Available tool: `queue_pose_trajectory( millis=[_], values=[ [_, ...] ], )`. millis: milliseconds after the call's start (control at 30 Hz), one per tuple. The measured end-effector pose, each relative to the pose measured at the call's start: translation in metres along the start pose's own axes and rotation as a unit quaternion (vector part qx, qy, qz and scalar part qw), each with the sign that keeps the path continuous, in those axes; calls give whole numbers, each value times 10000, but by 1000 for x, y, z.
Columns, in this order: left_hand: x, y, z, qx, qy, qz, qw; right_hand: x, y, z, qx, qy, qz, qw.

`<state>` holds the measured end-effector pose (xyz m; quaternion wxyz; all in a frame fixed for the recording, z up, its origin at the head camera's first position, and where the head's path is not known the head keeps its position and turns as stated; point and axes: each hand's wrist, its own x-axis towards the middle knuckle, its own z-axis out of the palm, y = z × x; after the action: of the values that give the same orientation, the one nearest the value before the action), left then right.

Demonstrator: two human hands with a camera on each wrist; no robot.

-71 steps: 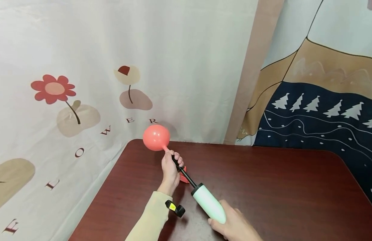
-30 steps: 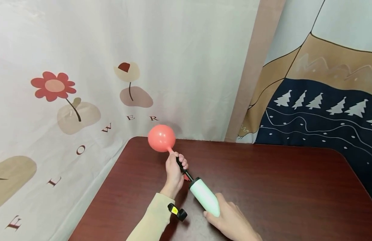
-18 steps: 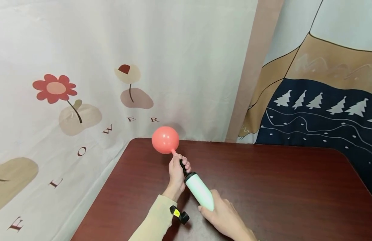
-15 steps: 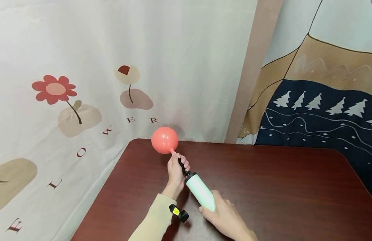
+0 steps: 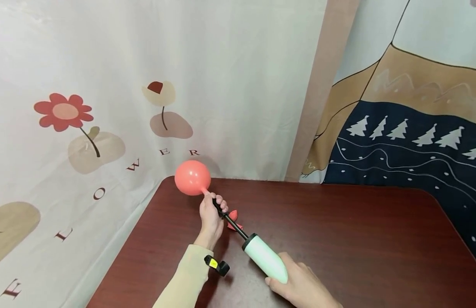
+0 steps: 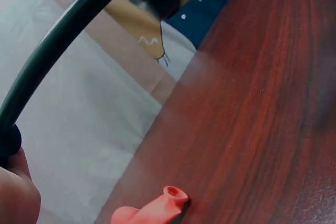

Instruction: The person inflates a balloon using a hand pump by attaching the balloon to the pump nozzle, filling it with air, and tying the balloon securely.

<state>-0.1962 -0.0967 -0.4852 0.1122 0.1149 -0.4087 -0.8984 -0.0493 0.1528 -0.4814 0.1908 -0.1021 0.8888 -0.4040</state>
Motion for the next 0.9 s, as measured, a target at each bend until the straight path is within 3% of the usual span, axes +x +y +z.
queue_pose_trajectory(
  millis=[133,300,500,567,767,900],
  values=[
    [-8,0,4,70,-168,102,9998,4,-5,3,-32,10,78,10000],
    [-24,-9,16,264,-606,126,9977,13,-16,13,87,444,39,9990],
    [-38,-15,25,448,-811,-70,9957,20,-27,16,781,547,-214,9952],
    [-37,-14,25,452,-754,-47,9961,21,-29,17,902,562,-199,9941],
    [-25,-5,24,304,-530,61,9981,21,-30,18,357,828,-101,9959],
    [-12,2,23,106,-366,177,9991,11,-20,10,389,483,40,9981]
  ],
)
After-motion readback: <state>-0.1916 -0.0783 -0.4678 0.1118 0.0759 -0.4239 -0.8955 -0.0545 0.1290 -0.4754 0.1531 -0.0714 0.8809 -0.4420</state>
